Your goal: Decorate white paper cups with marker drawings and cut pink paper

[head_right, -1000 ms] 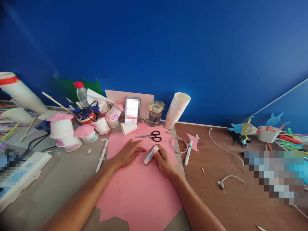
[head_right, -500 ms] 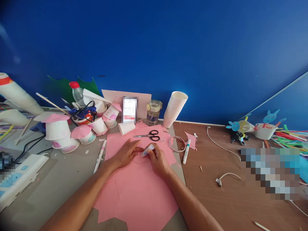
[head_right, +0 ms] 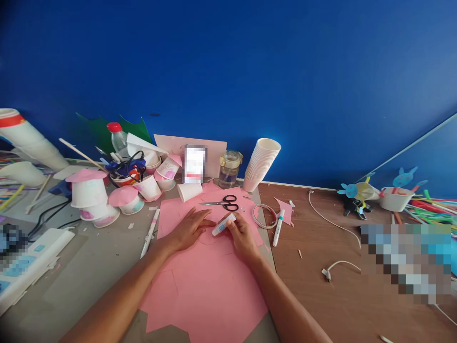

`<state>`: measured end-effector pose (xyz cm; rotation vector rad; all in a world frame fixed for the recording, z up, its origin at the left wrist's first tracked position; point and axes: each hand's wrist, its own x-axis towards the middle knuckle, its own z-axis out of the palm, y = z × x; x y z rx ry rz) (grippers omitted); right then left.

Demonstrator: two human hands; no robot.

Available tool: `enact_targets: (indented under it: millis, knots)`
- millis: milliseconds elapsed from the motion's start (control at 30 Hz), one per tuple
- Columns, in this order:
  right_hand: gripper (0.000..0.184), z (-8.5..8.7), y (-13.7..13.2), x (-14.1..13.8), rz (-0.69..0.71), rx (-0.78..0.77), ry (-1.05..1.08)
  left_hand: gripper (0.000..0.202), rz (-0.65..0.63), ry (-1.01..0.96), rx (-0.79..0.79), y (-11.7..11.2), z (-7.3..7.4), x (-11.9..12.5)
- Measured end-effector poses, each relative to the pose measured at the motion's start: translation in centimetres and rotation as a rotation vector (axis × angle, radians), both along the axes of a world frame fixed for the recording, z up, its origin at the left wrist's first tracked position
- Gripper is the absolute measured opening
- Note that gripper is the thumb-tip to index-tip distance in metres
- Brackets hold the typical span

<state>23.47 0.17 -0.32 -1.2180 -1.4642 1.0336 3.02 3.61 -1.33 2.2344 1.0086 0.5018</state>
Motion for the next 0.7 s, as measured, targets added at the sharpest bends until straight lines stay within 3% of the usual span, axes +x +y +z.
enact_targets:
  millis: [200,367,567,700]
  knots:
    - [0.025,1.1,-0.6,-1.0,0.037,-0.003,-0.114,0.05,-0.013,-0.007,0.015,-0.1,0.2,0.1]
    - [0.025,0.8,-0.7,-0.1,0.126,-0.048,-0.182,0.046,0.011,-0.002,-0.005,-0.2,0.4,0.1]
    - [0.027,-0.3,0.1,0.4,-0.071,-0.036,0.098,0.049,0.009,-0.018,0.013,-0.3,0.5,0.1]
    - [0.023,0.3,-0.2,-0.6,-0.057,-0.01,-0.001,0.048,0.001,-0.007,0.005,-0.2,0.5,0.1]
